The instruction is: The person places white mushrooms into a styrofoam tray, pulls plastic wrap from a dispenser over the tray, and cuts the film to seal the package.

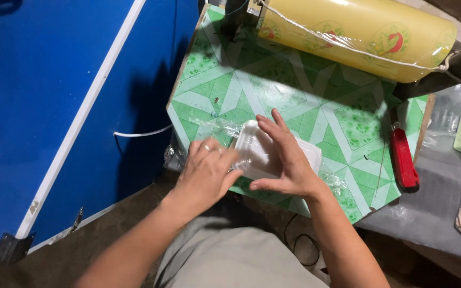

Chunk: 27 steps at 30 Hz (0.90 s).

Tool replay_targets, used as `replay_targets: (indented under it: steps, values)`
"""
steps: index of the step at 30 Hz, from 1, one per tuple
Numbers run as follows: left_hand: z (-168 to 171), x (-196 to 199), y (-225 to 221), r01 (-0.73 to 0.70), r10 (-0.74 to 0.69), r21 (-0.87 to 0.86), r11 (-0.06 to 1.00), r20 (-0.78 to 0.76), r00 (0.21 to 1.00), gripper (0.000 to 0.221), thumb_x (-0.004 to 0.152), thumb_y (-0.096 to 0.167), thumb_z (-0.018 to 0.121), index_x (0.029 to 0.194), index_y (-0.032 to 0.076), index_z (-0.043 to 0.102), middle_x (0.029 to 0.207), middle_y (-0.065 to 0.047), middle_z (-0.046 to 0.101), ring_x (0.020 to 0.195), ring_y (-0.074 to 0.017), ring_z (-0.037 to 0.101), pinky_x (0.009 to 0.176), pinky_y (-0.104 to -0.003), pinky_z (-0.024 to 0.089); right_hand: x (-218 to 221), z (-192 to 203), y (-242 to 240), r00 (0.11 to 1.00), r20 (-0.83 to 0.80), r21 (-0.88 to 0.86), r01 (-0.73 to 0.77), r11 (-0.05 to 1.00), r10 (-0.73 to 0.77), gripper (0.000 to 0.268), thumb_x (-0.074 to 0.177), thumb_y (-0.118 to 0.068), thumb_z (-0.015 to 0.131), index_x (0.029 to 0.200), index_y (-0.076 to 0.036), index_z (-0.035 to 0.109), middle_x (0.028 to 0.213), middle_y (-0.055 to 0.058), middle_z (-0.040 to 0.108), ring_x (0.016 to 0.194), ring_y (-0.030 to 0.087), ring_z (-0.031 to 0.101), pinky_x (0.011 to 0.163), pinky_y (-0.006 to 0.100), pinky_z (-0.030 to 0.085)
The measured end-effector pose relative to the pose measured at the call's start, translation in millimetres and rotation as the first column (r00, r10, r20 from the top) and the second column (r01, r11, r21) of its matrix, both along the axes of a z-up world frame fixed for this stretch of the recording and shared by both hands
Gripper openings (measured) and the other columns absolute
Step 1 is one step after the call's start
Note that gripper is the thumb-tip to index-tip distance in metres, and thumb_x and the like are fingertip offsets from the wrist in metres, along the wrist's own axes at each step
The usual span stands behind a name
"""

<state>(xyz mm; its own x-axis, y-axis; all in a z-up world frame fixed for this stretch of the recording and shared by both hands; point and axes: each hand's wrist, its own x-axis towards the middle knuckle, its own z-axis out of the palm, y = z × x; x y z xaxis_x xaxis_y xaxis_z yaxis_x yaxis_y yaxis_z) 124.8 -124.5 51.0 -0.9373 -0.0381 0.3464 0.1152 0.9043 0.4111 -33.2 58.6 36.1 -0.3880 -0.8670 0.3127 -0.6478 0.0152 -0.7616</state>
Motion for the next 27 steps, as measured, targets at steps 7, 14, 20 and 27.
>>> replay_targets:
  steps: [7,14,20,27]
  values:
    - [79.8,21.2,-11.2,0.094,-0.294,0.29,0.952,0.797,0.527,0.042,0.093,0.05,0.074,0.07,0.015,0.074,0.066,0.003,0.069,0.077,-0.0148,0.067,0.12,-0.048,0.025,3.5,11.4,13.6,0.941,0.335,-0.17,0.002,0.985,0.056,0.087,0.097,-0.064,0.056,0.16,-0.011,0.03,0.169,0.015,0.03,0.165,0.033,0.014,0.136,0.057,0.014]
    - [-15.3,-16.1,-26.6,-0.071,0.092,-0.202,0.977,0.096,0.991,0.061,0.076,0.015,0.084,0.132,0.014,0.06,0.117,-0.014,0.063,0.132,-0.0397,0.05,0.111,-0.074,0.026,-6.4,-4.7,15.0,0.91,0.413,-0.186,0.051,0.981,0.031,0.069,0.098,-0.031,0.057,0.155,0.001,0.035,0.161,0.018,0.037,0.157,0.028,0.023,0.128,0.04,0.023]
    - [26.1,-27.8,-42.6,-0.212,0.138,-0.156,0.965,-0.384,0.913,0.009,0.104,0.023,0.071,0.096,0.022,0.07,0.078,0.001,0.057,0.101,-0.0239,0.06,0.113,-0.063,0.025,13.9,7.2,-1.4,0.97,0.012,0.107,0.241,0.965,-0.244,0.092,0.078,-0.04,0.089,0.153,-0.007,0.046,0.156,0.021,0.047,0.149,0.043,0.036,0.122,0.058,0.032]
    - [16.3,-24.7,-10.5,-0.332,0.209,-0.12,0.936,-0.57,0.795,0.012,0.091,0.022,0.087,0.096,0.018,0.078,0.097,-0.003,0.065,0.098,-0.0266,0.054,0.102,-0.056,0.035,7.5,-7.4,-5.8,0.921,0.081,0.203,0.359,0.911,-0.381,0.041,0.11,-0.027,0.047,0.145,-0.012,0.06,0.148,0.015,0.058,0.144,0.038,0.045,0.118,0.052,0.038]
